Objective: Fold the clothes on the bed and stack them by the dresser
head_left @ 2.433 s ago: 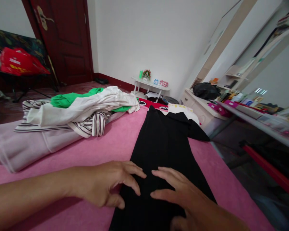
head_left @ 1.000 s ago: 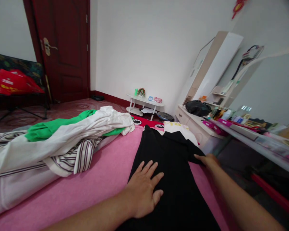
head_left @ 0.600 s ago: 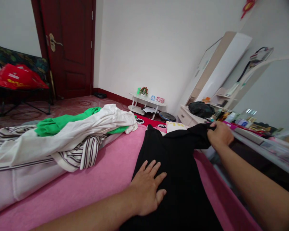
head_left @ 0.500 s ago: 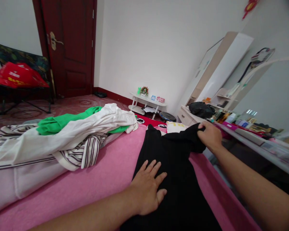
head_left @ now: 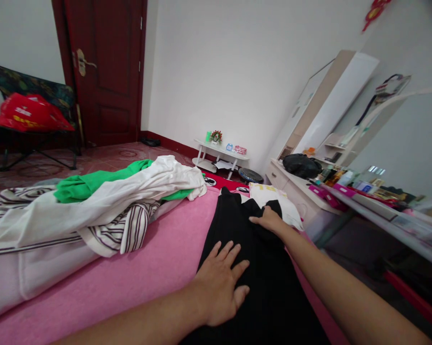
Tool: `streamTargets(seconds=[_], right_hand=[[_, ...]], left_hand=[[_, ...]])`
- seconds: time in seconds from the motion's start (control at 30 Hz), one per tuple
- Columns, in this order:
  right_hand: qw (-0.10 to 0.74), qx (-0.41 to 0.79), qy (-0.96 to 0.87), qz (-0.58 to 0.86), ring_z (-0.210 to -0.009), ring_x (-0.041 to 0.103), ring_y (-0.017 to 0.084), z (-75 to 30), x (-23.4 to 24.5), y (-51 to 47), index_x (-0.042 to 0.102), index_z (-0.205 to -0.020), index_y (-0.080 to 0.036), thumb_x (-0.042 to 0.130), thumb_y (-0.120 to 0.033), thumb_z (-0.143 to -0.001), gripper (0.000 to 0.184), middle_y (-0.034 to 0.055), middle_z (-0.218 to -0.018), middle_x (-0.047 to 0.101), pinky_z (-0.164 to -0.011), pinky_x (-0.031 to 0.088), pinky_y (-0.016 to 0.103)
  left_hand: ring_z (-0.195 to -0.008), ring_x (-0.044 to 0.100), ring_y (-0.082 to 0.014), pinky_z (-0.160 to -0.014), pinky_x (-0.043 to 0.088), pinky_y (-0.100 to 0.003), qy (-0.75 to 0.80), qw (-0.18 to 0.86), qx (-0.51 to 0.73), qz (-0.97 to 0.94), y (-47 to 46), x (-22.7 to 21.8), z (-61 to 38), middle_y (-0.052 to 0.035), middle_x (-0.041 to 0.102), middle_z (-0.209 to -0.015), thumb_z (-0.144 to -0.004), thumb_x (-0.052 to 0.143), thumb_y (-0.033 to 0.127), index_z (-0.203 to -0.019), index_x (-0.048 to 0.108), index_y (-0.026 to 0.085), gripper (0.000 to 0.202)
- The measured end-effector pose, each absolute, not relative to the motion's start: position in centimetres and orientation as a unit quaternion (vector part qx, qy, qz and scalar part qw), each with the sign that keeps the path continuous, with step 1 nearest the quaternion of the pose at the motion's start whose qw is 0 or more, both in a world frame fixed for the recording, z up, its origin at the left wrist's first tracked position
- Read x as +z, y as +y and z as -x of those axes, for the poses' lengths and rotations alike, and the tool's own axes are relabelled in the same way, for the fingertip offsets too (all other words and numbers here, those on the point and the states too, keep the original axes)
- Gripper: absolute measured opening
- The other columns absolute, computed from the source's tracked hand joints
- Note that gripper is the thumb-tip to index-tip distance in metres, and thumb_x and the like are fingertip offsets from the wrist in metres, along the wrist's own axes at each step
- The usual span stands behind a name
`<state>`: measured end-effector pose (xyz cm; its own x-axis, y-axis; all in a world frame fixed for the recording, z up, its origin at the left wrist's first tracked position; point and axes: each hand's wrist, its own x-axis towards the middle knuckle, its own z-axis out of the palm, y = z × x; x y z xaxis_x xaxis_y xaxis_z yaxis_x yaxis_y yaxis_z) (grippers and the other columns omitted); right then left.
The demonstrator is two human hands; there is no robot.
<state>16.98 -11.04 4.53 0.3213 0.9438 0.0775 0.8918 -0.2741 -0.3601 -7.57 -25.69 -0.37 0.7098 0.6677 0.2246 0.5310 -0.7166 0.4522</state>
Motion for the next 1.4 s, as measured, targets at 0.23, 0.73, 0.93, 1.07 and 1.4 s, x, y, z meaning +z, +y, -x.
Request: streamTargets(seconds=[0.23,0.73,0.93,1.07,1.4], right_hand=[[0.284,-0.034,-0.464,0.838,-0.089,0.064,0.028,-23.8,9.2,-11.8,0.071,-0.097,-0.010,0.056,-0.016,-0.070,0.032,0.0154,-0.092,0.070,-0.073,0.044,0.031],[0.326,-0.116,-0.790,0.507,-0.113,0.053,0.021,-16.8,13.8,-19.6,0.060,-0.114,-0.020,0.049,-0.027,-0.081,0.035,0.0073,-0.118,0.062,-0.101,0.035,0.034],[0.310,-0.030,-0.747,0.587,-0.117,0.052,0.024,-14.0,8.9,-27.7,0.059,-0.116,-0.025,0.048,-0.040,-0.085,0.036,0.0058,-0.122,0.061,-0.103,0.037,0.040],[0.200,0.029,-0.672,0.712,-0.116,0.053,0.029,-19.2,3.9,-31.4,0.056,-0.121,-0.022,0.057,-0.043,-0.074,0.052,0.0101,-0.126,0.058,-0.100,0.040,0.043],[0.175,0.099,-0.605,0.771,-0.112,0.058,0.030,-21.9,-1.5,-39.2,0.059,-0.118,-0.022,0.056,-0.045,-0.074,0.050,0.0105,-0.121,0.063,-0.096,0.045,0.039]], left_hand=[[-0.142,0.010,-0.0278,-0.114,0.009,-0.053,0.325,0.187,0.195,-0.906,-25.7,-0.4,7.7,-0.0083,0.019,-0.154,-0.092,0.034,0.051,-0.142,0.036,0.026,0.056],[-0.132,0.036,-0.0275,-0.112,0.024,-0.047,0.321,0.173,0.263,-0.893,-25.6,-0.9,7.8,-0.0083,0.044,-0.142,-0.087,0.049,0.036,-0.128,0.053,0.023,0.044],[-0.099,0.057,-0.0162,-0.088,0.048,-0.028,0.254,0.195,0.311,-0.895,-26.1,-0.1,7.9,-0.0020,0.062,-0.110,-0.085,0.041,0.012,-0.110,0.063,0.025,0.036],[-0.099,0.053,-0.0181,-0.084,0.047,-0.031,0.300,0.141,0.341,-0.880,-26.1,0.7,8.1,-0.0039,0.059,-0.106,-0.083,0.040,0.008,-0.107,0.062,0.025,0.037],[-0.098,0.058,-0.0269,-0.084,0.046,-0.041,0.418,0.041,0.174,-0.891,-23.3,1.1,9.5,-0.0126,0.063,-0.103,-0.082,0.041,0.010,-0.103,0.065,0.018,0.032]])
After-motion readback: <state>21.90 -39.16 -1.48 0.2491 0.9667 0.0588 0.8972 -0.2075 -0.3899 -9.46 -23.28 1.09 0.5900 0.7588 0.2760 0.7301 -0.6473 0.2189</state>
